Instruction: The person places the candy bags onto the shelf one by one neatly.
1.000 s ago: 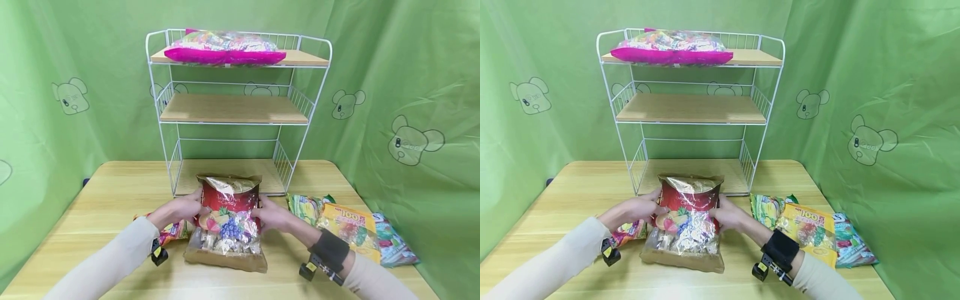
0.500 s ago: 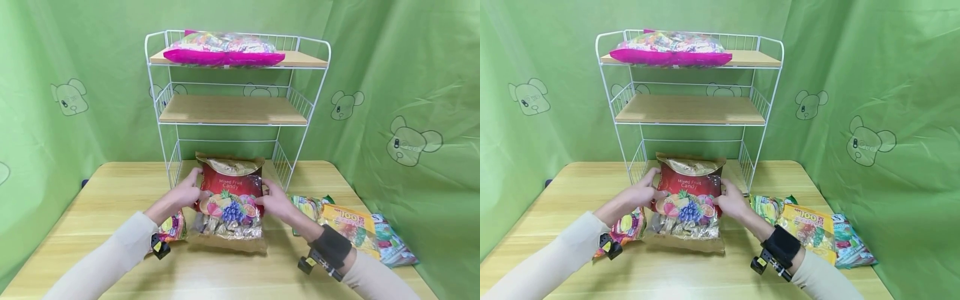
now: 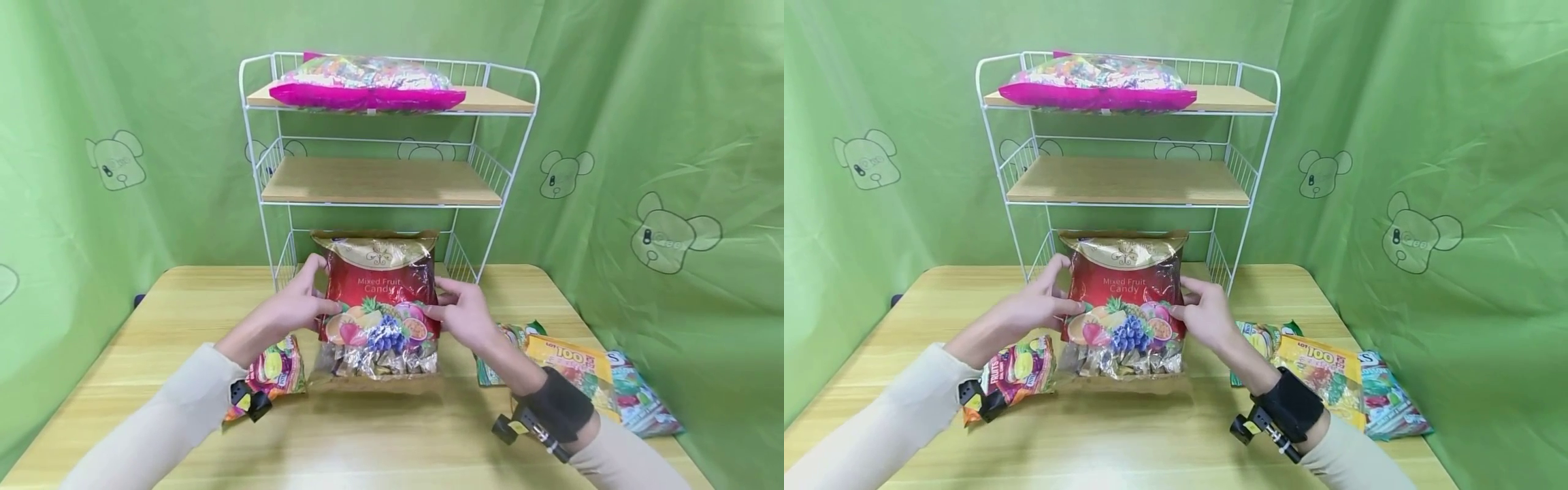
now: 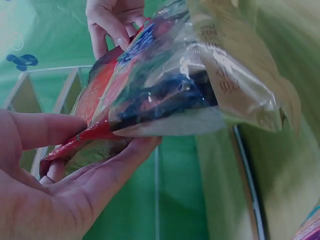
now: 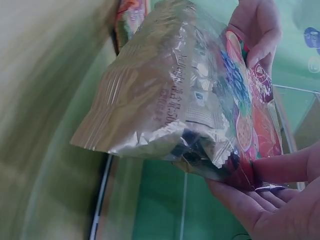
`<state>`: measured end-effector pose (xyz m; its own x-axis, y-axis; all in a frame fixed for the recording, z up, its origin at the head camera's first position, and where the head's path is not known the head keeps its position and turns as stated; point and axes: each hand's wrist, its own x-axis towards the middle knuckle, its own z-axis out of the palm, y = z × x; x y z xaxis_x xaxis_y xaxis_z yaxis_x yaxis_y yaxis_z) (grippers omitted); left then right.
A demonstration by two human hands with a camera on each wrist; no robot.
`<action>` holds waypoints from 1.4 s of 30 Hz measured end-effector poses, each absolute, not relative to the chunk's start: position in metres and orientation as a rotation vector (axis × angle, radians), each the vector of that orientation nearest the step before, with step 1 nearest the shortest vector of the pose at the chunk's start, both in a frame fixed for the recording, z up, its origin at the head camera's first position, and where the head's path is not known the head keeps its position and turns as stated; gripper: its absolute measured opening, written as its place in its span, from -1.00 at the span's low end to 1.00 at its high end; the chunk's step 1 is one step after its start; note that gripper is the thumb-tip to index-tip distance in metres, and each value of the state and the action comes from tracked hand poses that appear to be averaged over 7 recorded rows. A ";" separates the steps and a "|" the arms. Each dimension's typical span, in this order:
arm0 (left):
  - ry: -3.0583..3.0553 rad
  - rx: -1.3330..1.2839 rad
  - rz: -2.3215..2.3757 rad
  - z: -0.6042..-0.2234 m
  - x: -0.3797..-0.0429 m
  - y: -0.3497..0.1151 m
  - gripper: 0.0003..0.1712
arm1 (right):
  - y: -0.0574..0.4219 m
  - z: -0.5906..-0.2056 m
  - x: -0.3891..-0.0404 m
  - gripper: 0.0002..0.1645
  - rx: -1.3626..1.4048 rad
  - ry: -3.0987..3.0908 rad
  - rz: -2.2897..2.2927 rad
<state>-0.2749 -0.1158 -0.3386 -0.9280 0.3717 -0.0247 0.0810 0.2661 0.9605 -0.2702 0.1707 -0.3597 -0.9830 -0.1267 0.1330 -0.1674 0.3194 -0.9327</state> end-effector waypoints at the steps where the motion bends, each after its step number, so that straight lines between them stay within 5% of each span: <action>1: 2.291 0.444 1.720 -0.336 -0.274 -0.116 -0.39 | 0.171 -0.357 -0.270 -0.23 0.284 -2.516 1.790; 20: 2.496 0.533 1.885 -0.260 -0.271 -0.120 -0.42 | 0.170 -0.280 -0.269 -0.32 0.335 -2.372 1.719; 33: 2.609 0.283 1.975 -0.199 -0.316 -0.121 -0.37 | 0.158 -0.199 -0.318 -0.30 0.228 -2.243 1.878; 42: 2.189 0.289 2.278 -0.191 -0.323 -0.129 -0.27 | 0.157 -0.192 -0.342 -0.43 0.070 -2.249 1.892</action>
